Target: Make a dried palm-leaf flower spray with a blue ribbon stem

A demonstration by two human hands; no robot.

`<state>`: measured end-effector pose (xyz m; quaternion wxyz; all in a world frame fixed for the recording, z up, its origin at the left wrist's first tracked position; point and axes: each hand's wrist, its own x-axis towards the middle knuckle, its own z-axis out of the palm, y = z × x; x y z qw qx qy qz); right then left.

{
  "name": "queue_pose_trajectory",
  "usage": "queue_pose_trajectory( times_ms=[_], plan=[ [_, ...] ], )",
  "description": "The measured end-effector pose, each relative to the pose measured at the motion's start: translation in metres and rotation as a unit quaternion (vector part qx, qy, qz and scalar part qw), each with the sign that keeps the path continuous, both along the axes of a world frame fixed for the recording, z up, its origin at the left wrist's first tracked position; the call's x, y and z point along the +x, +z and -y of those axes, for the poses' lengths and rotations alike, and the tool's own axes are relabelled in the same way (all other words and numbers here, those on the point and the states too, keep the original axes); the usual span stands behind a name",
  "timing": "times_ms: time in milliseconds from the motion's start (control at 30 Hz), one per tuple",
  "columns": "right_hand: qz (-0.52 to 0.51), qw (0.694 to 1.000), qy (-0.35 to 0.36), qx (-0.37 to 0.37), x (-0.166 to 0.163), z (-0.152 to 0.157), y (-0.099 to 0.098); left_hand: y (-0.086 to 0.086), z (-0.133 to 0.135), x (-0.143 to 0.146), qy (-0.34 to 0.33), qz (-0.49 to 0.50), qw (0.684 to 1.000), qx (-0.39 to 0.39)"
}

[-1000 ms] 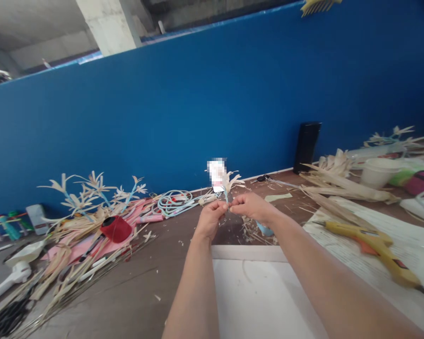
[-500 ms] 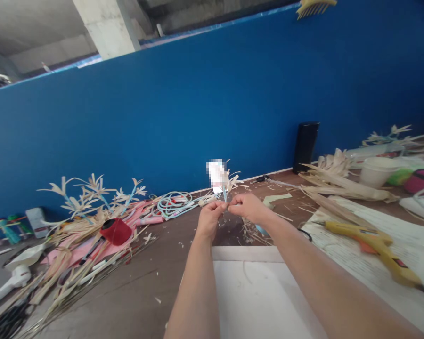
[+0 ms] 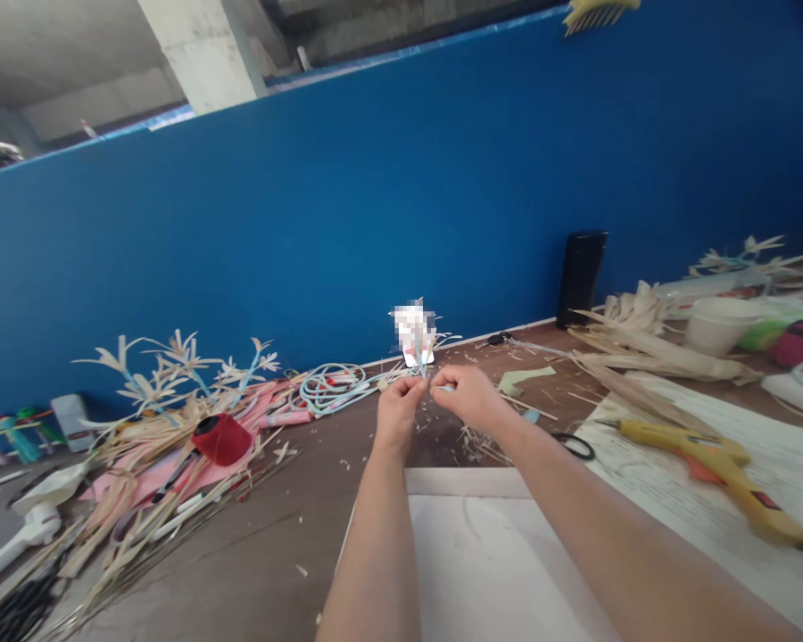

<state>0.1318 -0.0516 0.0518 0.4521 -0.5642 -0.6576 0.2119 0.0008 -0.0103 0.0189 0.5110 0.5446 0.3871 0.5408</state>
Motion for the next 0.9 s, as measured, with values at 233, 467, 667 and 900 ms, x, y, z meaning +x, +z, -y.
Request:
queue_pose_trajectory(
  times_ms=[233, 467, 667, 900],
  plan=[
    [0.025, 1.000, -0.002, 0.015, -0.0018, 0.0011, -0.0017, 0.0035, 0.0006, -0.0015, 0.025, -0.016, 0.999, 0.018],
    [0.055, 0.998, -0.020, 0.007, -0.0025, 0.0002, -0.0024, 0.0038, 0.0003, -0.0013, 0.032, -0.045, 0.998, 0.008],
    [0.073, 0.997, -0.018, 0.001, -0.0015, -0.0010, -0.0038, 0.0087, 0.0034, -0.0022, 0.030, -0.054, 0.998, 0.000],
    [0.037, 0.999, -0.007, -0.031, -0.0014, 0.0006, -0.0005, 0.0085, 0.0047, 0.0001, 0.033, -0.038, 0.999, -0.006]
  ],
)
